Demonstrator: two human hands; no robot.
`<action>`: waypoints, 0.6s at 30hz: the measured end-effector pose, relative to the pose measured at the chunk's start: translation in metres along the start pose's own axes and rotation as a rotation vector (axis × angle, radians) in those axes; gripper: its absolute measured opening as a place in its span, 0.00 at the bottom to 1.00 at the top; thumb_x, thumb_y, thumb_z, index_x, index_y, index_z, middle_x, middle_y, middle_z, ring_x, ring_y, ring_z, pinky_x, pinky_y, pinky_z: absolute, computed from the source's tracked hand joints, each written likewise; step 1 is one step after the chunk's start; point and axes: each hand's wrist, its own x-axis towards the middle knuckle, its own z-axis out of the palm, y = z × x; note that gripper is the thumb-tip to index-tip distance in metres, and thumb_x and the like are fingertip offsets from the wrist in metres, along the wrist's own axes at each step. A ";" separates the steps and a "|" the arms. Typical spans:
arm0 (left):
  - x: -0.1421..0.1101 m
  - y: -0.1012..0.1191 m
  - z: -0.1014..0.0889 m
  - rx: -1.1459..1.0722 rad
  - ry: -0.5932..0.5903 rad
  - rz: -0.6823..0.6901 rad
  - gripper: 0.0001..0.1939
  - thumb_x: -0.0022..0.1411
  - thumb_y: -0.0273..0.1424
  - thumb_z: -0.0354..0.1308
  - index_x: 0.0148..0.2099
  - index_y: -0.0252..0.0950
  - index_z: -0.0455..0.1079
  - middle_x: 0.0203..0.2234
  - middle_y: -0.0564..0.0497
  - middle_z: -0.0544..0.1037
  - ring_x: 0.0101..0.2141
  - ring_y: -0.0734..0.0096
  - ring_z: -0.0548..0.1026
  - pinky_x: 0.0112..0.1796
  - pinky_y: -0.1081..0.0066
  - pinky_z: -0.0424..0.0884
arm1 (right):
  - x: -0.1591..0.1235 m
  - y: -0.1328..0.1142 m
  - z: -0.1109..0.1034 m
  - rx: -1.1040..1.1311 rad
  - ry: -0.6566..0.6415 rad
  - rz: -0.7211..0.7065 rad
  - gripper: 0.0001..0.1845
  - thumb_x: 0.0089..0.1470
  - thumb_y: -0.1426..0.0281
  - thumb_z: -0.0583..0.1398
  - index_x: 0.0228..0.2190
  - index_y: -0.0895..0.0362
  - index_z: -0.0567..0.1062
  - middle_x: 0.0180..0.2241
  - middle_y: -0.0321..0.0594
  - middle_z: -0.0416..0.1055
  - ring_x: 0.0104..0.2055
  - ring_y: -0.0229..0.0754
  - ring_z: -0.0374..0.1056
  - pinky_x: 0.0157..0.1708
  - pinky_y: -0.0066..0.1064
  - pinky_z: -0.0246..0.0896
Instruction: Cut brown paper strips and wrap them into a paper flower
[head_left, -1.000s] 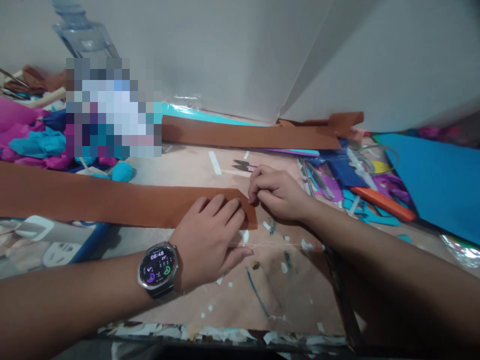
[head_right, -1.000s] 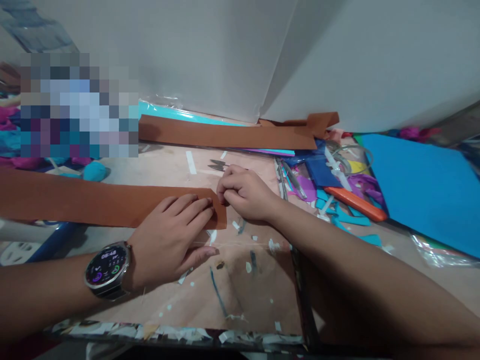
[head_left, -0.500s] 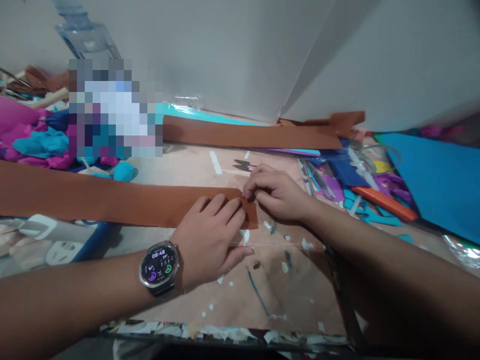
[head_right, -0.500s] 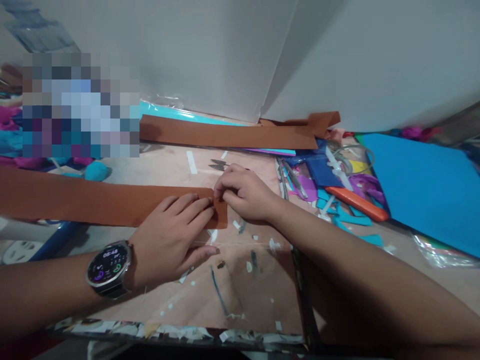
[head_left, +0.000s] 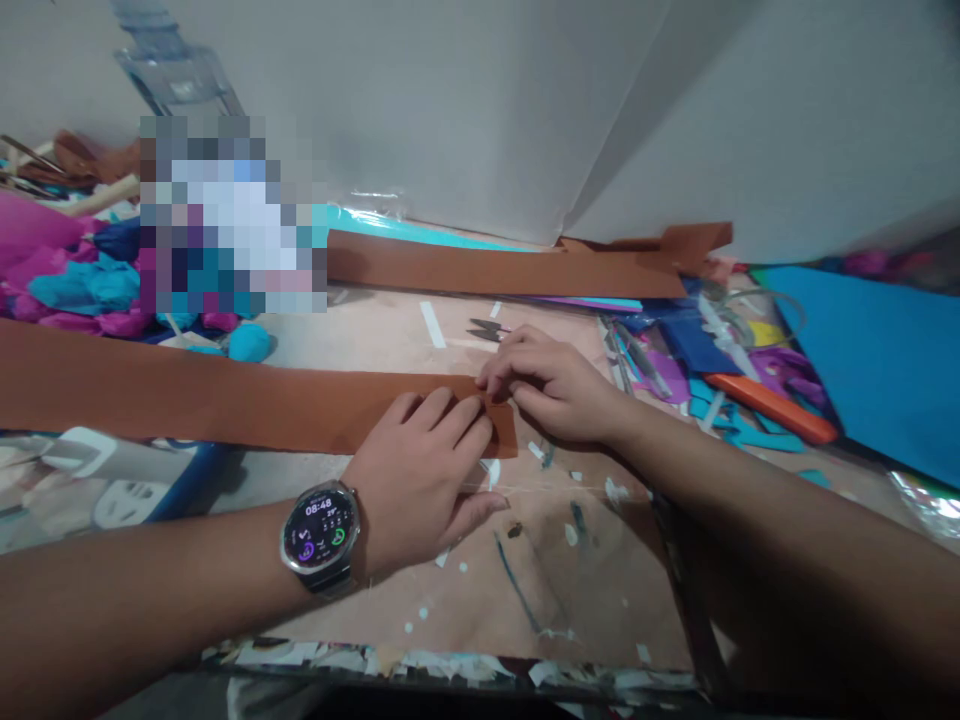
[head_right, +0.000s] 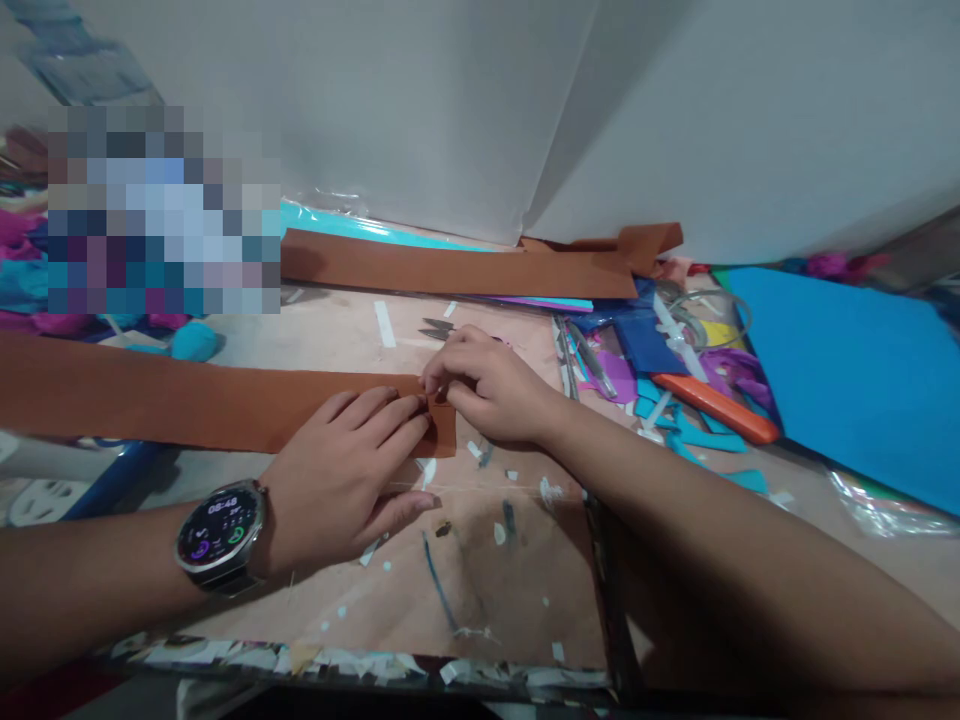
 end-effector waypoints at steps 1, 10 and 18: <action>0.000 0.000 0.000 0.000 0.003 0.001 0.31 0.74 0.52 0.48 0.61 0.31 0.69 0.62 0.37 0.71 0.57 0.42 0.68 0.53 0.47 0.64 | 0.000 0.000 0.000 0.005 0.016 0.031 0.16 0.53 0.83 0.56 0.33 0.53 0.79 0.36 0.40 0.78 0.44 0.48 0.71 0.50 0.44 0.67; 0.000 -0.001 0.004 0.010 0.031 0.009 0.32 0.73 0.54 0.47 0.60 0.31 0.70 0.62 0.37 0.71 0.58 0.41 0.68 0.53 0.46 0.64 | -0.003 -0.002 -0.001 0.084 0.020 0.126 0.18 0.51 0.84 0.53 0.27 0.55 0.78 0.31 0.38 0.74 0.34 0.42 0.70 0.41 0.38 0.69; 0.000 -0.001 0.003 0.010 0.026 0.005 0.31 0.74 0.53 0.47 0.60 0.31 0.70 0.62 0.37 0.72 0.59 0.41 0.68 0.54 0.46 0.64 | -0.002 -0.003 -0.003 0.041 0.018 0.090 0.19 0.52 0.84 0.54 0.32 0.55 0.82 0.35 0.41 0.75 0.40 0.44 0.72 0.43 0.38 0.70</action>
